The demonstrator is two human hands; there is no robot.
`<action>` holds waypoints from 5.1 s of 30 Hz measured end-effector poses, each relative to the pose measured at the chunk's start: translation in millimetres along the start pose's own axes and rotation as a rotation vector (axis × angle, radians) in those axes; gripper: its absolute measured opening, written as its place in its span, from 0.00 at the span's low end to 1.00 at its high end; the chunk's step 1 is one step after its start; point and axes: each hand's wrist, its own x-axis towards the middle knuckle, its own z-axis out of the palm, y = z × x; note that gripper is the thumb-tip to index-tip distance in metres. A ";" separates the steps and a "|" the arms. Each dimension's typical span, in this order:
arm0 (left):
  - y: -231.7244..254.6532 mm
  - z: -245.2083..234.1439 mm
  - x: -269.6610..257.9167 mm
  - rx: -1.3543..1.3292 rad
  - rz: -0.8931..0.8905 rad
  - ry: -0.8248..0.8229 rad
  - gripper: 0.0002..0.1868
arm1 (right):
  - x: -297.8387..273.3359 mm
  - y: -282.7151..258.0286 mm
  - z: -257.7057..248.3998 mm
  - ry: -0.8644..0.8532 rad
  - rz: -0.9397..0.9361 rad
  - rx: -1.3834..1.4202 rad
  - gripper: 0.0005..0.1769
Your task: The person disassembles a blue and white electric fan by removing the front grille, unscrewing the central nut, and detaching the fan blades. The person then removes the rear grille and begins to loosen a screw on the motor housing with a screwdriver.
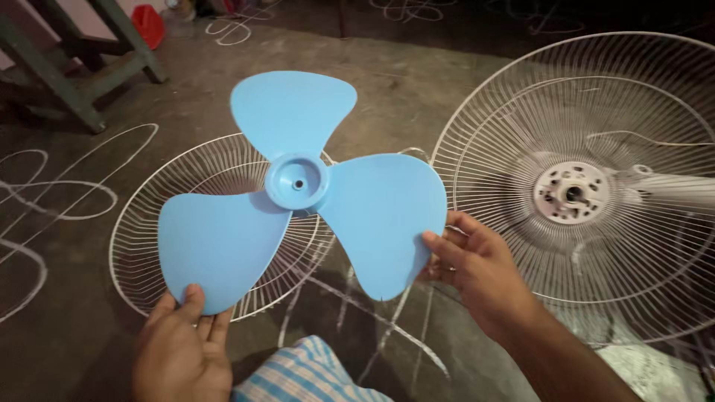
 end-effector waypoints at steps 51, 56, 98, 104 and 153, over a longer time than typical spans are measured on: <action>-37.4 -53.7 77.1 -0.114 0.007 0.199 0.23 | 130.9 98.1 89.1 0.003 0.057 -0.573 0.27; -29.9 -45.4 67.0 -0.113 0.043 0.158 0.24 | 122.5 103.6 98.8 0.080 -0.109 -0.699 0.29; -105.3 156.8 -96.7 0.831 0.541 -0.292 0.53 | -107.1 22.1 -316.1 0.646 0.020 -0.956 0.28; -166.6 180.6 -95.5 0.944 0.577 -0.338 0.52 | -97.9 11.7 -327.3 0.597 -0.029 -0.809 0.23; -226.5 134.8 -81.8 0.962 -0.116 -0.564 0.24 | -144.3 -17.5 -319.6 0.618 0.104 -0.677 0.27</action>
